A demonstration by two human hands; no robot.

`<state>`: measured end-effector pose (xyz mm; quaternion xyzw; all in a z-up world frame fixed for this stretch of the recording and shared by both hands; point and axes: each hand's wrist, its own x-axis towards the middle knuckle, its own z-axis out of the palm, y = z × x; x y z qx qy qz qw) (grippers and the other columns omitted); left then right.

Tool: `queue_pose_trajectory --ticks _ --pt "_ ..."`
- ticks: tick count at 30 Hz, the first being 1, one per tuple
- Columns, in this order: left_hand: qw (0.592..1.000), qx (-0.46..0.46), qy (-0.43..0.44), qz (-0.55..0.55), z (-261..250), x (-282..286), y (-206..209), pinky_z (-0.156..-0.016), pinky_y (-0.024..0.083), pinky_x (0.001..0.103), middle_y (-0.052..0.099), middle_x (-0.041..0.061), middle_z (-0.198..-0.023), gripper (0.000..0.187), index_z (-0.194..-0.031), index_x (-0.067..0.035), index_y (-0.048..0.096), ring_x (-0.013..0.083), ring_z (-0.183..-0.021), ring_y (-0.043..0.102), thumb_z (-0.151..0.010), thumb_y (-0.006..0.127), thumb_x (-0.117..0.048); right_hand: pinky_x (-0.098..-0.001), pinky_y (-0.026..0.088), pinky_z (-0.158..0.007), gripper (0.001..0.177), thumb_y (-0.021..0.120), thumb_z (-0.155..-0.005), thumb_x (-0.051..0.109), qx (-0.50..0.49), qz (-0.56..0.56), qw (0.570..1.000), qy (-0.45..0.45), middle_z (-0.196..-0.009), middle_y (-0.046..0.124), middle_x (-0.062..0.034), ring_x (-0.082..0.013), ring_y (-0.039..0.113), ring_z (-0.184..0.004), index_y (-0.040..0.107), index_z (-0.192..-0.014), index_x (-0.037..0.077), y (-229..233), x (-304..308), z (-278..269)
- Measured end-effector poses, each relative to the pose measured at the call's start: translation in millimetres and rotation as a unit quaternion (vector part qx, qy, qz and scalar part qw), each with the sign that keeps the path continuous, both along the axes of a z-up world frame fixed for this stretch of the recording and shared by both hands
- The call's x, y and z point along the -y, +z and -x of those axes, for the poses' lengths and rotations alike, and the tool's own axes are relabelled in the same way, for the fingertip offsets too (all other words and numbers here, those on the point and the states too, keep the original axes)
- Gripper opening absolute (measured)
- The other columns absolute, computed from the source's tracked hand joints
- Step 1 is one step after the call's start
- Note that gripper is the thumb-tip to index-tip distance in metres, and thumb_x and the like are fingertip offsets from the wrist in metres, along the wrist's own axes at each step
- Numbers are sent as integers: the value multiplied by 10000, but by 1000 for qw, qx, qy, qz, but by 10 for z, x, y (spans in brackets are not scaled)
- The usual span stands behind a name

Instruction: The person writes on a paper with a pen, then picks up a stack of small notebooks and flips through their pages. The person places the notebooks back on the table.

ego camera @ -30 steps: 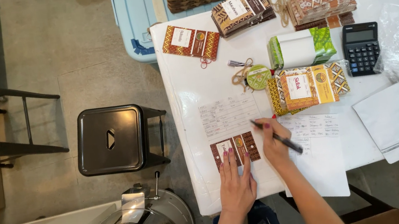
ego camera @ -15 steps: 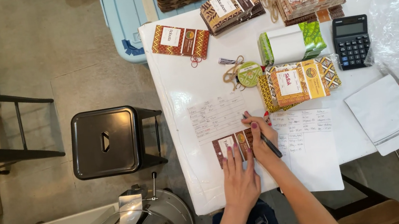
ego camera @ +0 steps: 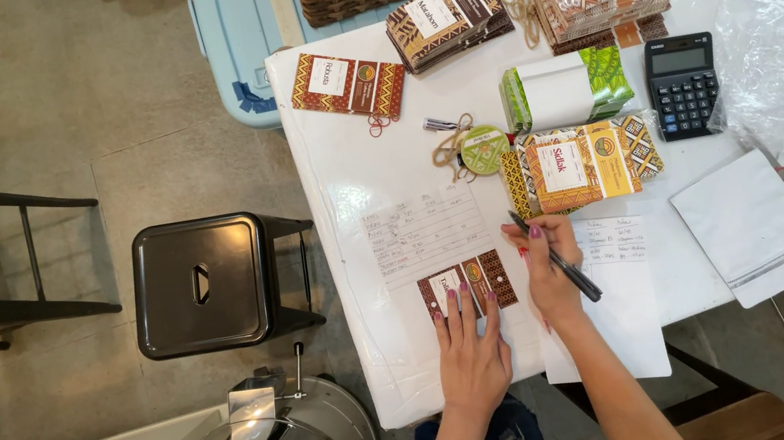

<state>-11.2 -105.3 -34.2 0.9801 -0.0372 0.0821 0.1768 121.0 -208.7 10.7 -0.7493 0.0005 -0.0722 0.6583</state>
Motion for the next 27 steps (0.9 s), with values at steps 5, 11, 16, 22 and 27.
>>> queue_pose_trajectory --ticks 5,11,16,22,27 --pt "1000 11 1 12 -1 -4 -22 -1157 293 619 351 270 -1612 639 -1511 -102 480 444 -1499 316 -894 562 -244 -403 613 -957 181 464 -1072 171 -21 24 998 57 -1045 737 -223 -304 761 -1034 507 -1094 -3 -110 -53 -18" --pt "1000 3 -2 2 4 -13 -22 -1159 290 616 331 269 -1624 653 -1529 -110 451 439 -1511 295 -904 562 -259 -322 596 -874 205 498 -1058 261 -53 185 977 88 -1058 803 -88 -191 774 -1041 564 -1080 68 -122 -61 -73" --pt "1000 6 0 4 2 -9 -7 -1156 294 598 337 262 -1623 632 -1518 -118 468 430 -1504 313 -908 551 -262 -329 589 -896 238 487 -1056 291 -58 187 975 103 -1083 797 -100 -198 764 -1071 561 -1097 68 -92 -39 -75" --pt "1000 5 1 7 3 -4 -26 -1148 303 602 344 268 -1616 640 -1520 -120 466 436 -1502 311 -902 547 -262 -341 579 -909 228 490 -1049 296 -79 192 973 103 -1076 802 -84 -204 765 -1073 563 -1094 85 -53 -38 -87" --pt "1000 10 1 0 8 -2 -40 -1153 303 608 351 270 -1612 658 -1534 -118 452 435 -1507 304 -902 550 -272 -323 598 -795 156 526 -1051 218 -36 115 991 64 -921 791 -104 -204 778 -909 581 -1048 73 -153 -8 -68"
